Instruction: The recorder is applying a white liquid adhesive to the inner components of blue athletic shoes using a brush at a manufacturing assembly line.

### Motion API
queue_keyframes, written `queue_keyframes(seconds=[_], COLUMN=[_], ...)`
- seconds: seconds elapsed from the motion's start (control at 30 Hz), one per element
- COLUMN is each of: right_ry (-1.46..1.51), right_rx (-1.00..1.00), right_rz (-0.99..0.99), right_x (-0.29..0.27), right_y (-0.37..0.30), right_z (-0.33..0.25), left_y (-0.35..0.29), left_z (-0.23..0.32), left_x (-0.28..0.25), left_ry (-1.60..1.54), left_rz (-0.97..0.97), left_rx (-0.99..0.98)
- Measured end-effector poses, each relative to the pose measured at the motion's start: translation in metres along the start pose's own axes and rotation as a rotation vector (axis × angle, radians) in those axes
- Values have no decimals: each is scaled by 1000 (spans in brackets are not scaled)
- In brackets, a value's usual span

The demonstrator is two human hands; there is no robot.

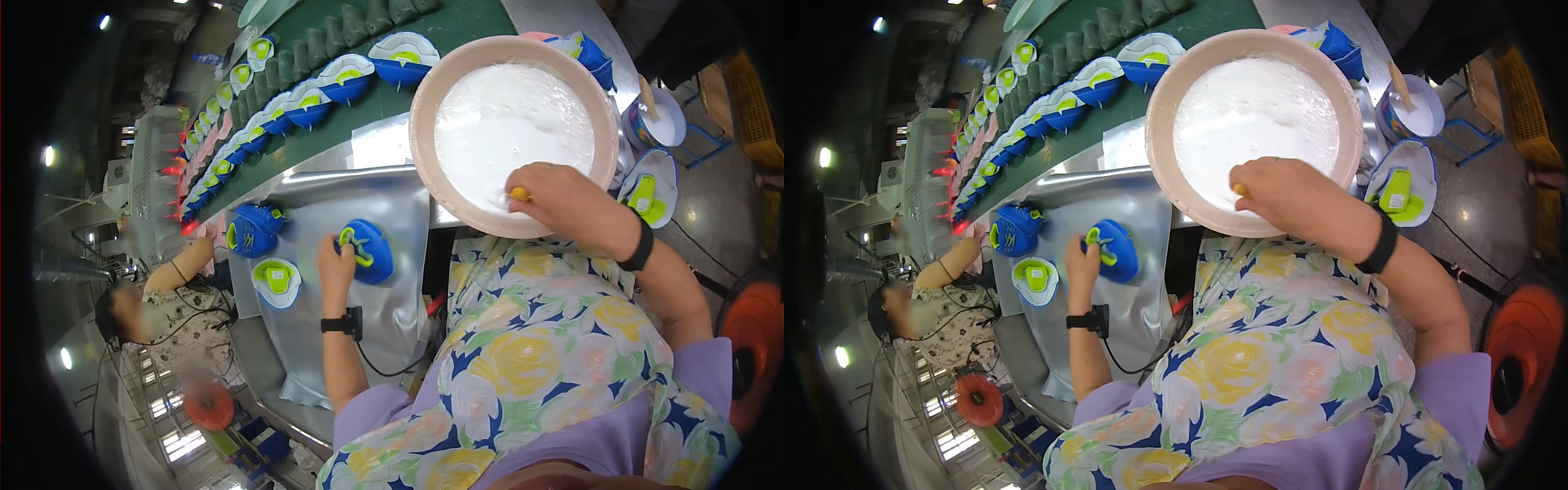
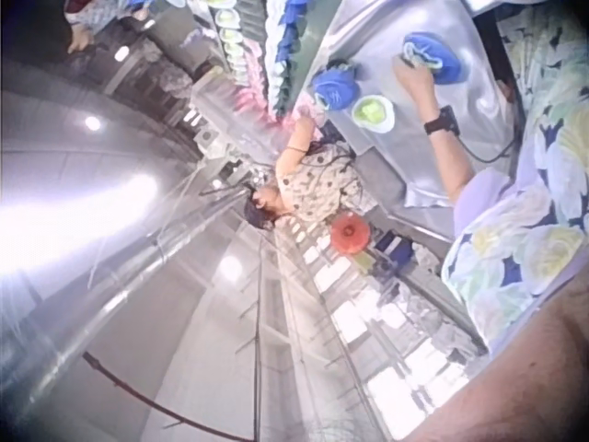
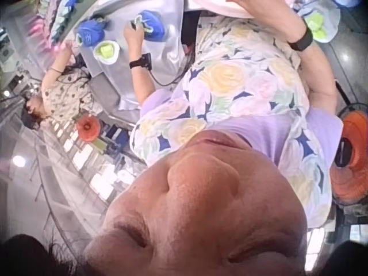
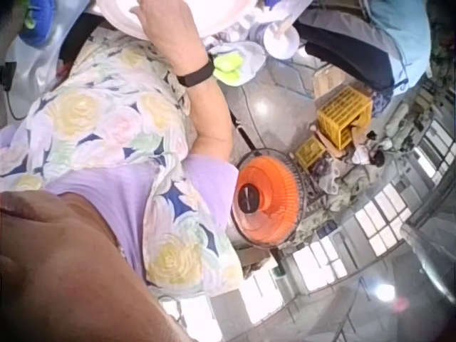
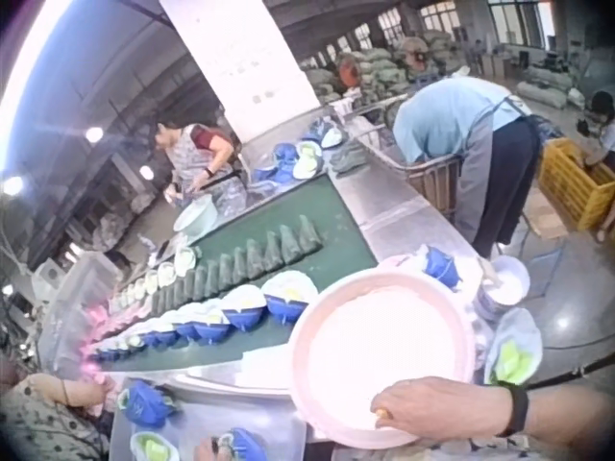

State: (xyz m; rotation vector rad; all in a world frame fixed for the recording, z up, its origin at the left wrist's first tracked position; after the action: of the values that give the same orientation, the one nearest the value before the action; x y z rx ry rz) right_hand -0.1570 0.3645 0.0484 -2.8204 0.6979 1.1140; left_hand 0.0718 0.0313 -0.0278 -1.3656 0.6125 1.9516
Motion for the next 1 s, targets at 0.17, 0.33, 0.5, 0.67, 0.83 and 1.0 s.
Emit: queue_keyframes(seconds=[0.17,0.33,0.5,0.67,0.83,1.0], right_ry=[71,99,108,116,118,196], right_rx=[-82,-138,-307,-387,-257,-90], right_rz=[384,528,550,410,554,687], right_x=[-79,-114,-129,-118,-130,-121], right_y=[-17,-7,13,24,11,1], right_z=[-1,2,-35,-46,-23,-2], left_y=[18,49,54,62,53,42], left_z=[23,92,167,209,229,244], left_x=[-40,-2,29,32,29,18], left_ry=[-1217,-1377,-1279,-1299,-1358,-1410], left_rz=[66,-348,-552,-516,-388,-261], left_rx=[18,-48,30,151,242,324])
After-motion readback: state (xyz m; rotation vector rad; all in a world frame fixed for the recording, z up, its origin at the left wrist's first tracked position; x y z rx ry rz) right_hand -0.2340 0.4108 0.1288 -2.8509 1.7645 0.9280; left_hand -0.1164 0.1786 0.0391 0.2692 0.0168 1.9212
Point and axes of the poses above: each hand's wrist, its own y-axis towards the middle knuckle, its own x-axis out of the palm, z = x × y, the point moved 10 cm from there along y, towards the middle knuckle, and after that the axes turned 2 degrees about y, right-handed, at the moved point
